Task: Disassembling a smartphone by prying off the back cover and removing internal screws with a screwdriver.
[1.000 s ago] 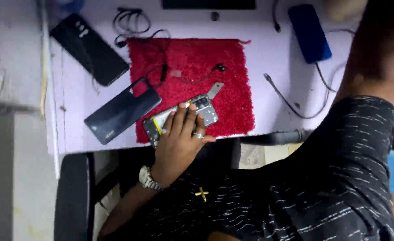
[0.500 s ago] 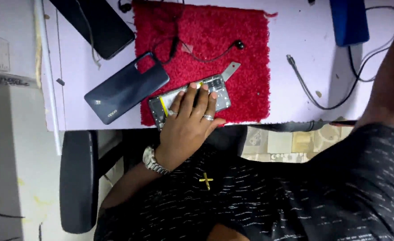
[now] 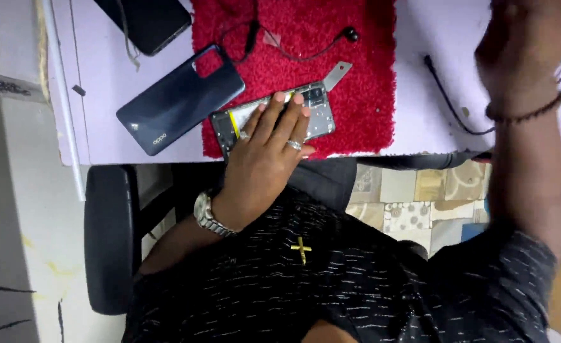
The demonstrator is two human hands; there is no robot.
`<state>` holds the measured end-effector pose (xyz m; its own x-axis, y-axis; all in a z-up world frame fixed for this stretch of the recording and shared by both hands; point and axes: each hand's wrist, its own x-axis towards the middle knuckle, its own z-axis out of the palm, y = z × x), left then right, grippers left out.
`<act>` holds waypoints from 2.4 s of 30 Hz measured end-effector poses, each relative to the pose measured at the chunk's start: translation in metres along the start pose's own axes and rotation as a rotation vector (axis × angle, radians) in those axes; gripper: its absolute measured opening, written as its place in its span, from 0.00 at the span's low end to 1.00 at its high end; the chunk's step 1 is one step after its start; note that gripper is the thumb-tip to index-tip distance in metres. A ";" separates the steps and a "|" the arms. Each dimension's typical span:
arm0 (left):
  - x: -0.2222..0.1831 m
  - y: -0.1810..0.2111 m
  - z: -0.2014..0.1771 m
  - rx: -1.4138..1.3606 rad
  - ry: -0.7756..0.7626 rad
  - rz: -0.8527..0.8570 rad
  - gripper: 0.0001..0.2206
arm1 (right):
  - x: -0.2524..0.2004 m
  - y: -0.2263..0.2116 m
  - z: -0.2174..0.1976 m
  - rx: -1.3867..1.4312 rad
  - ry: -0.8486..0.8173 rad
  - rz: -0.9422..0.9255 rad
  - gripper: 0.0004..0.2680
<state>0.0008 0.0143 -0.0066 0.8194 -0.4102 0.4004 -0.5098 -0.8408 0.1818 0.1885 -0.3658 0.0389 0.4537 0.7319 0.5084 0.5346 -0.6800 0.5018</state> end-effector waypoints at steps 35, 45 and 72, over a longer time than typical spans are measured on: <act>-0.008 -0.004 0.004 0.027 0.061 0.012 0.19 | 0.046 -0.136 -0.062 1.276 0.182 0.102 0.09; -0.007 -0.005 0.005 0.018 0.076 0.029 0.20 | 0.050 -0.142 -0.134 0.625 -0.309 0.242 0.18; -0.012 -0.007 0.012 -0.020 -0.019 -0.014 0.32 | 0.063 -0.132 -0.122 0.818 -0.225 0.127 0.11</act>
<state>-0.0022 0.0208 -0.0239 0.8315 -0.4051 0.3802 -0.5029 -0.8395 0.2055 0.0593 -0.2351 0.0904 0.6293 0.7024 0.3326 0.7771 -0.5748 -0.2564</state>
